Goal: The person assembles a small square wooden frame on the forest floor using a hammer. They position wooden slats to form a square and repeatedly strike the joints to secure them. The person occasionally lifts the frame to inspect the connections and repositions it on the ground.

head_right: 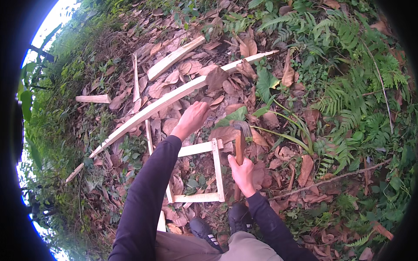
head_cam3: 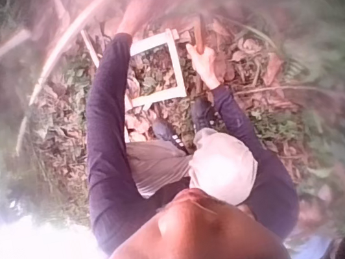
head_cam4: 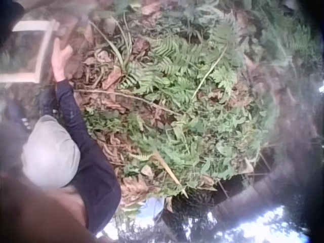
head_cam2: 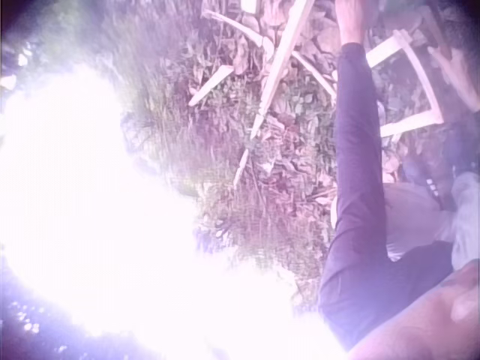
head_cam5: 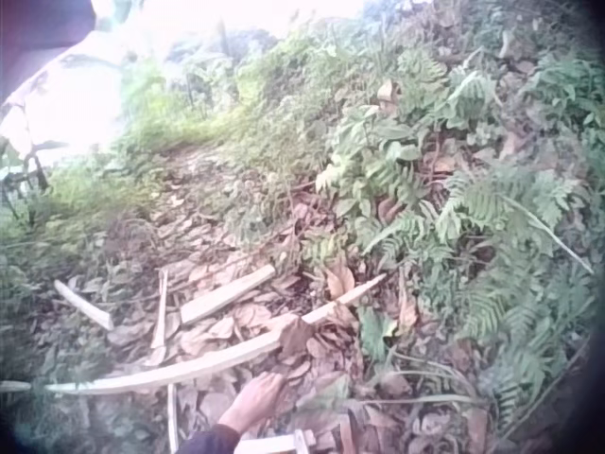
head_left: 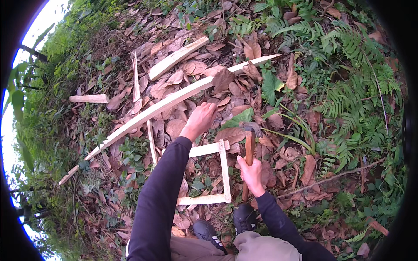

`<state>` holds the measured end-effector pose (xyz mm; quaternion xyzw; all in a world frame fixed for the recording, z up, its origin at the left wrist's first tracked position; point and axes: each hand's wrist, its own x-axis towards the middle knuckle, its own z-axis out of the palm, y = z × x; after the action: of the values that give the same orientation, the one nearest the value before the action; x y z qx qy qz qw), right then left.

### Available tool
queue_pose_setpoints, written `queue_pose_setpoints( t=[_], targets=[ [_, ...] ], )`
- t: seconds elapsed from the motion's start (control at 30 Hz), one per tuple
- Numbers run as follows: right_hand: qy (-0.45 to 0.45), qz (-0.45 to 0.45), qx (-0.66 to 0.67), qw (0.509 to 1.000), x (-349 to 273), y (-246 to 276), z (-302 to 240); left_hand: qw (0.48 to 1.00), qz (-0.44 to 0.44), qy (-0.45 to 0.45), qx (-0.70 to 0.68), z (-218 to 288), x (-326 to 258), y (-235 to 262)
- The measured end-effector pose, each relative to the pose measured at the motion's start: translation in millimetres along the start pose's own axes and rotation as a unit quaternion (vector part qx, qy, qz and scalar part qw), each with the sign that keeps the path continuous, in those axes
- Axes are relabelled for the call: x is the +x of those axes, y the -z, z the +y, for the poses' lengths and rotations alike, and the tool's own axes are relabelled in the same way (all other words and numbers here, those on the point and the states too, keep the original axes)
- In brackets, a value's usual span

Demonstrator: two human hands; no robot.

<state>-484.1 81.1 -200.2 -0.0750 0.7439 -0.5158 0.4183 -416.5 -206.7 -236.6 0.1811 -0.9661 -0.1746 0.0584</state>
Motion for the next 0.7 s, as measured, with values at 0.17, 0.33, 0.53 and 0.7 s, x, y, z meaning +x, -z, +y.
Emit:
queue_pose_setpoints(
  t=[0.17,0.33,0.53,0.7],
  targets=[
    [0.171,0.017,-0.204,0.964,-21.8,-24.3,8.1,0.980,0.019,0.069,-0.184,-6.4,-25.1,70.8],
    [0.227,-0.013,-0.312,0.923,-15.2,-47.2,38.6,0.926,-0.005,0.255,-0.279,-26.4,-108.4,131.9],
    [0.293,-0.041,-0.346,0.890,-10.7,-54.3,17.7,0.804,0.123,0.465,-0.350,7.1,-293.0,74.5],
    [0.352,-0.100,-0.367,0.855,26.4,-36.6,-6.2,0.764,0.207,0.466,-0.397,68.9,-309.2,17.7]
  ],
)
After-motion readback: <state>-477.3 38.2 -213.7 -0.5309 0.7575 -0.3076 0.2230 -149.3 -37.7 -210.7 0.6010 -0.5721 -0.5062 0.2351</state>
